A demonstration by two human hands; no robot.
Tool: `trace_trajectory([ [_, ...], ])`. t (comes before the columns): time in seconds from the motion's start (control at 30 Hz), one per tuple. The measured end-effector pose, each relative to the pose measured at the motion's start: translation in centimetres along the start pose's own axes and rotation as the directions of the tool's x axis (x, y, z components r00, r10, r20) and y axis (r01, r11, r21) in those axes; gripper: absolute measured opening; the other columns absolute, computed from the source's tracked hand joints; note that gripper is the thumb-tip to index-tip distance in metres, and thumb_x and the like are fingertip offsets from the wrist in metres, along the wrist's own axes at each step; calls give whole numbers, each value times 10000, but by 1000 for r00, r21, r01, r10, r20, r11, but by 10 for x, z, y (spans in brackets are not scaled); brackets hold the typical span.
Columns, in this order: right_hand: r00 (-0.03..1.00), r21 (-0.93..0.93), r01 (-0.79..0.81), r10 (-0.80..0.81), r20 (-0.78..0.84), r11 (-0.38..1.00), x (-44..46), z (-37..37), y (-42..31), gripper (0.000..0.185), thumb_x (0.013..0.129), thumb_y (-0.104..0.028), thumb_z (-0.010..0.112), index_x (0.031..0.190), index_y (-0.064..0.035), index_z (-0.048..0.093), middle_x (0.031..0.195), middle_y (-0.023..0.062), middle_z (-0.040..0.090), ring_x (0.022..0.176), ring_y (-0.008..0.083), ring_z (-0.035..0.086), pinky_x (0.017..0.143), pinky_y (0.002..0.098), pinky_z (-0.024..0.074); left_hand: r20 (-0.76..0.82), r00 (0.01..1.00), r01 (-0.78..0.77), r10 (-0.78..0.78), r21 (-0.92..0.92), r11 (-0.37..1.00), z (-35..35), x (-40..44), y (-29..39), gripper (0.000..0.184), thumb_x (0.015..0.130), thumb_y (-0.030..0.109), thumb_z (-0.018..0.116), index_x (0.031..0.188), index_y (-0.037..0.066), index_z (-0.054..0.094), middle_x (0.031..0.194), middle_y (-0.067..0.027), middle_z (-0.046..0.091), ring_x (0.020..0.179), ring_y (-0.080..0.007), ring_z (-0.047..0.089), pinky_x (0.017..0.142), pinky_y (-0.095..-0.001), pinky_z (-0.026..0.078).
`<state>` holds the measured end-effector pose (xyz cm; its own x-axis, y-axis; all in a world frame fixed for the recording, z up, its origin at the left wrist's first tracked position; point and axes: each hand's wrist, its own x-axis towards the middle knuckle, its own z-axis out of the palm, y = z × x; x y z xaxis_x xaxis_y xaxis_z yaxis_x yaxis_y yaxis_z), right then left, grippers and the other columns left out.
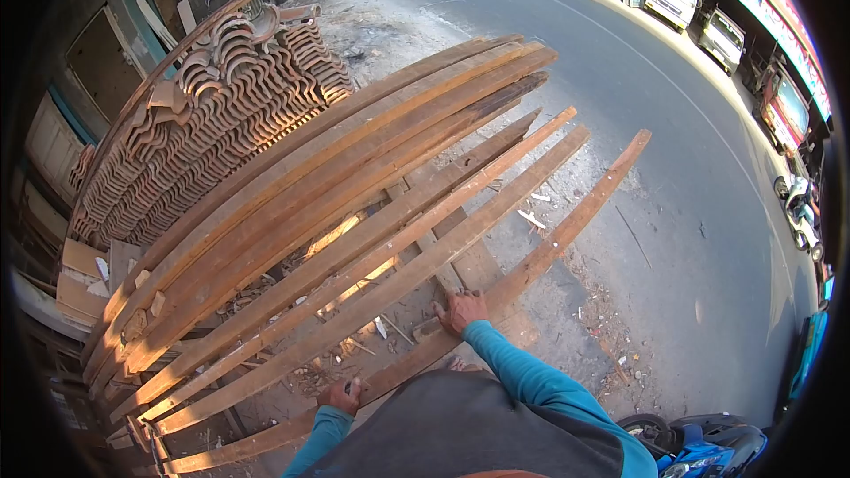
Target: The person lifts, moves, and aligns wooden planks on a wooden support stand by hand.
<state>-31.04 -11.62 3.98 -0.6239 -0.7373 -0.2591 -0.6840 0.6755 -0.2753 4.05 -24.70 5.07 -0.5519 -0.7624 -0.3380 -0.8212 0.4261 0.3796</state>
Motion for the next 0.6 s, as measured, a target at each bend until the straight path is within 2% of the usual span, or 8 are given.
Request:
trace_trajectory([
  [0.07,1000,15,-18,18,-14,1000,0,2,-1,512,960,-545,495,1117,-89,668,1102,146,732,1157,293,643,1046,502,367,3,1000,1,-1,25,1000,3,2,-4,464,922,535,557,957,104,725,921,-210,719,893,-437,680,818,-523,522],
  [0.6,1000,16,-20,20,-21,1000,-1,1,-1,521,957,-546,493,1126,-86,670,1126,157,722,1163,287,639,1040,486,365,-26,1000,-14,15,15,1000,17,5,-18,470,913,534,566,969,93,722,917,-219,722,892,-441,685,816,-530,529],
])
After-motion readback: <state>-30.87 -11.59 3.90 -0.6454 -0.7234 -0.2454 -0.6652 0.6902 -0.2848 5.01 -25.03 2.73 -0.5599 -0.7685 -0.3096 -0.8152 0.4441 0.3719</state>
